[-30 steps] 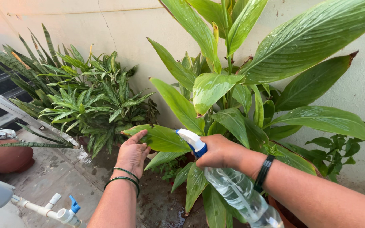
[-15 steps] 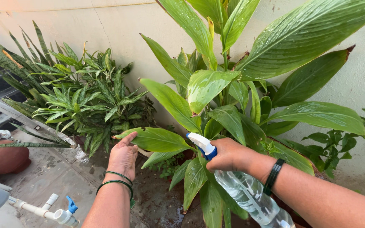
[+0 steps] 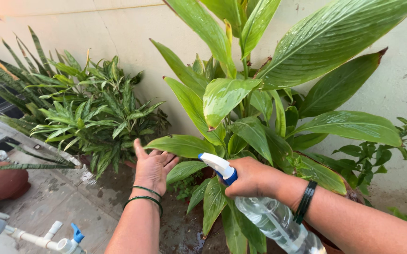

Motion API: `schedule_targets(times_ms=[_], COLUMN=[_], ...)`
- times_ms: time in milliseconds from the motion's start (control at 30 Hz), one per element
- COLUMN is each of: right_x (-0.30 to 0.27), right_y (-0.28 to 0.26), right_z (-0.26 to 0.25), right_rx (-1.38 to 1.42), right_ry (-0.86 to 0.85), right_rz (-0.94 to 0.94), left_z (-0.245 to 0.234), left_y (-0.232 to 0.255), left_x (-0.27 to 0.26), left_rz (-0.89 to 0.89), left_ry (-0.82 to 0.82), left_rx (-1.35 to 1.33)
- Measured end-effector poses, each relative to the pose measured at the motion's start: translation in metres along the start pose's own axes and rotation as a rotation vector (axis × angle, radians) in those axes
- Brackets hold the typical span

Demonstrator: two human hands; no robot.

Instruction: The person uses a spray bottle to mist water onto several potted plants on a balcony. They move from one plant to another, spraying the leaves and stems of flowering and foliage plants.

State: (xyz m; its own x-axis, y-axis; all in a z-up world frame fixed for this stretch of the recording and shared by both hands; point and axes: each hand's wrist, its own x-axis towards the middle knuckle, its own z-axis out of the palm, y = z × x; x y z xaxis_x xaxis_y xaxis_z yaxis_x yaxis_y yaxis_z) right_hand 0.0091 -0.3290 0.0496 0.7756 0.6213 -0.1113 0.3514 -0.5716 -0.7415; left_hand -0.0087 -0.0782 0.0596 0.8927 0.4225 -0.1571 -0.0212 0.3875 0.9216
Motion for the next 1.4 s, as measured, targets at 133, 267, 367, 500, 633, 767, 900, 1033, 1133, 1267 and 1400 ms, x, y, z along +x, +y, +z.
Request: schedule_targets(times_ms=[133, 267, 367, 500, 633, 767, 900, 1033, 1133, 1267, 1400], right_x=[-0.003, -0.004, -0.008, -0.010, -0.009, -0.010, -0.010, -0.011, -0.014, -0.019, -0.014], right_y=[0.008, 0.019, 0.029, 0.040, 0.047, 0.045, 0.037, 0.030, 0.024, 0.020, 0.023], right_z=[-0.001, -0.004, -0.006, -0.003, 0.003, 0.005, 0.009, 0.009, 0.007, 0.003, 0.006], right_rx=[-0.003, -0.108, -0.132, -0.153, -0.173, -0.133, -0.171, -0.204, -0.243, -0.240, -0.199], right_ry=[0.014, 0.035, 0.025, 0.013, -0.024, -0.062, -0.058, -0.055, -0.058, -0.087, -0.067], right_rz=[-0.004, 0.025, 0.035, 0.063, 0.053, 0.046, 0.076, 0.083, 0.076, 0.078, -0.038], left_z=[0.015, 0.007, -0.007, -0.054, -0.083, -0.074, -0.059, -0.060, -0.068, -0.075, -0.077], left_y=[-0.002, -0.019, -0.044, -0.092, -0.133, -0.127, -0.112, -0.130, -0.153, -0.165, -0.161], left_x=[0.005, 0.020, 0.041, 0.077, 0.095, 0.076, 0.057, 0.061, 0.073, 0.085, 0.085], left_rz=[0.026, 0.044, 0.005, -0.253, -0.425, -0.447, -0.437, -0.410, -0.381, -0.335, -0.355], left_ry=[-0.244, -0.559, -0.123, 0.218, 0.334, 0.330, 0.407, 0.344, 0.316, 0.300, 0.323], left_rx=[-0.017, -0.252, -0.271, 0.098, 0.089, 0.156, 0.084, 0.072, 0.001, -0.043, -0.051])
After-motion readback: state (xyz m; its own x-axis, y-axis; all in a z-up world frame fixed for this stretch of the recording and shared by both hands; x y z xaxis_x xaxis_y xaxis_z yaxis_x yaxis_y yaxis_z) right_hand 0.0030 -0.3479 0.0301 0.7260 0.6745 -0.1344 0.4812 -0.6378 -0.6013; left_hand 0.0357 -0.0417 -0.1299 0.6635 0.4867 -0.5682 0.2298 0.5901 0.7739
